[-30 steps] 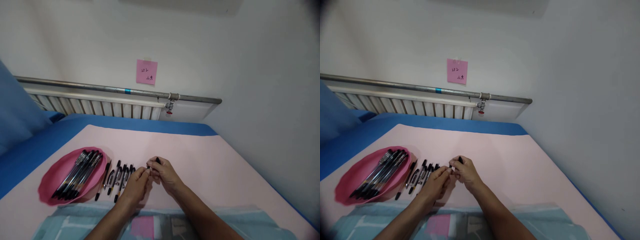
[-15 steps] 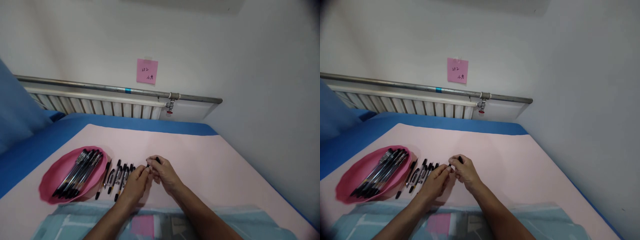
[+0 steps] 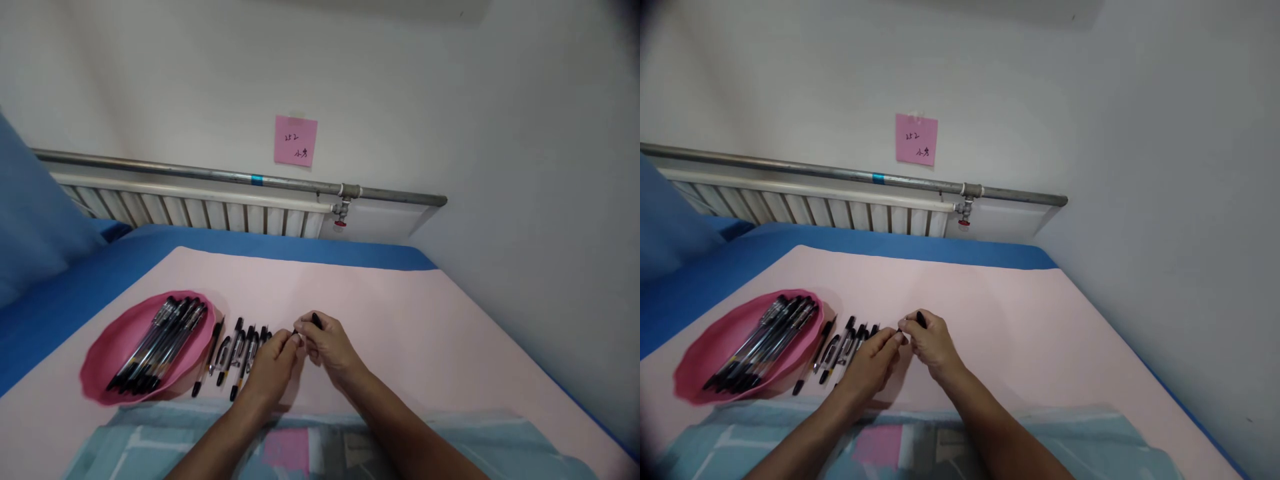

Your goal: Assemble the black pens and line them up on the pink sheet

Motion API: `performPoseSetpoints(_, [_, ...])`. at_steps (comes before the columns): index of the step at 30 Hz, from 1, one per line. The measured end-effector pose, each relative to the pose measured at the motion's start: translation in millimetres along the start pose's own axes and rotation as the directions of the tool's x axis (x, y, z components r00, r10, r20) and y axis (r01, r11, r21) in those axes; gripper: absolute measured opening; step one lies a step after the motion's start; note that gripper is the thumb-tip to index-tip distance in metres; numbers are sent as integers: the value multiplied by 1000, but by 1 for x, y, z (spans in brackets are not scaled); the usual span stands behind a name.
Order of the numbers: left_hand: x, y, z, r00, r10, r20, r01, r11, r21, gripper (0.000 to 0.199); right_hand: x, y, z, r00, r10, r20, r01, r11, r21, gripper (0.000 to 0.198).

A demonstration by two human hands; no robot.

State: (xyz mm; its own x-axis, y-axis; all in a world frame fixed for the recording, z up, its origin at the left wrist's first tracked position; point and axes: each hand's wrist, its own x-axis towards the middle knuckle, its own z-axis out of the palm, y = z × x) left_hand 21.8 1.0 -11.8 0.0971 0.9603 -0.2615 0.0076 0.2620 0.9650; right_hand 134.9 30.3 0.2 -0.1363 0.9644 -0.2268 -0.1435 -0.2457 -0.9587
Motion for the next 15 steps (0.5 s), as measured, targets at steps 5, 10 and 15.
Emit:
performPoseSetpoints(5, [-1, 3, 1, 999, -53, 7, 53, 998, -36, 27, -1, -2, 0, 997, 47, 61, -50, 998, 36, 19])
performPoseSetpoints(10, [0, 0, 0, 1000, -11, 20, 11, 1000, -5, 26, 0, -1, -1, 999, 36, 32, -36, 999, 20, 21])
performPoseSetpoints(15, [-2, 0, 0, 1000, -17, 2, 17, 1000, 1, 25, 0, 0, -2, 991, 71, 110, -78, 995, 61, 23])
